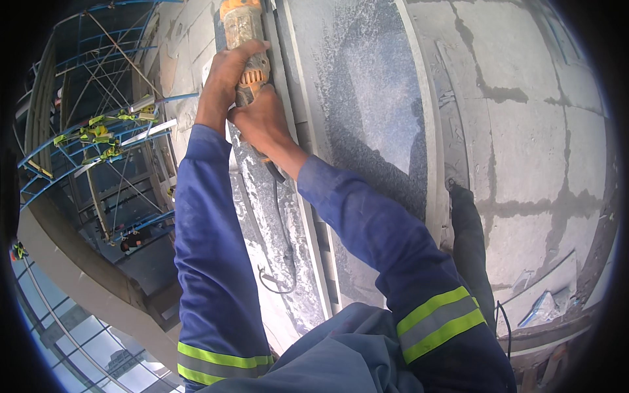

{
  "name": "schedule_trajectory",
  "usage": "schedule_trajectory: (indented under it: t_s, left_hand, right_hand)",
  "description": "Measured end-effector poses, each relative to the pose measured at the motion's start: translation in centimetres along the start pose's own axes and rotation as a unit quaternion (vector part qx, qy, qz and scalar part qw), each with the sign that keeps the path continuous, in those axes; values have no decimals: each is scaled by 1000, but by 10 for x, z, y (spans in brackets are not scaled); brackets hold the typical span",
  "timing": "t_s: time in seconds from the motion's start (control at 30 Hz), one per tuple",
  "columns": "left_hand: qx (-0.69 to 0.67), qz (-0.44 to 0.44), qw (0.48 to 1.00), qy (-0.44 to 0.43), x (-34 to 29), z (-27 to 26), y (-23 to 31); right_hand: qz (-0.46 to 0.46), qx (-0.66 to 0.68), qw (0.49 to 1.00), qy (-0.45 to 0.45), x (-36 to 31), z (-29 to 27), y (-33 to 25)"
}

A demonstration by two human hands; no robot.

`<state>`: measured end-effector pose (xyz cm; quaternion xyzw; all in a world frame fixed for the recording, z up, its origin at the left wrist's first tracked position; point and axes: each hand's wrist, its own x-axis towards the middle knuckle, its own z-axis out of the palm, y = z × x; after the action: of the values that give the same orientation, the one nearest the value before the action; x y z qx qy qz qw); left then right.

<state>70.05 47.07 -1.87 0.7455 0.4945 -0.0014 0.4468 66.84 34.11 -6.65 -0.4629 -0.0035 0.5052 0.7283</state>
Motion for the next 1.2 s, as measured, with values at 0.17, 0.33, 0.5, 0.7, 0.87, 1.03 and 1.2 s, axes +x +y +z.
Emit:
schedule_trajectory:
  t_s: [0.17,0.33,0.5,0.7,0.87,1.03,1.2]
  left_hand:
    - [-7,-6,1000,7,12,-4,3]
    - [-3,9,1000,0,9,-2,3]
    - [3,16,1000,-2,5,1,2]
    - [6,19,1000,7,-1,4,4]
    - [11,16,1000,-2,-1,0,2]
    - [0,-4,1000,-1,8,-2,3]
    - [-14,1,1000,-1,14,2,3]
  right_hand:
    - [23,-21,999,-31,17,0,-2]
    - [25,-12,999,-40,10,-4,-9]
    - [-6,10,1000,-3,-1,-1,-7]
    - [-19,6,1000,-1,-6,-3,-8]
    - [-17,8,1000,-19,-4,-3,-6]
    - [2,8,1000,-17,9,-1,-2]
    - [5,-36,999,-12,25,-2,6]
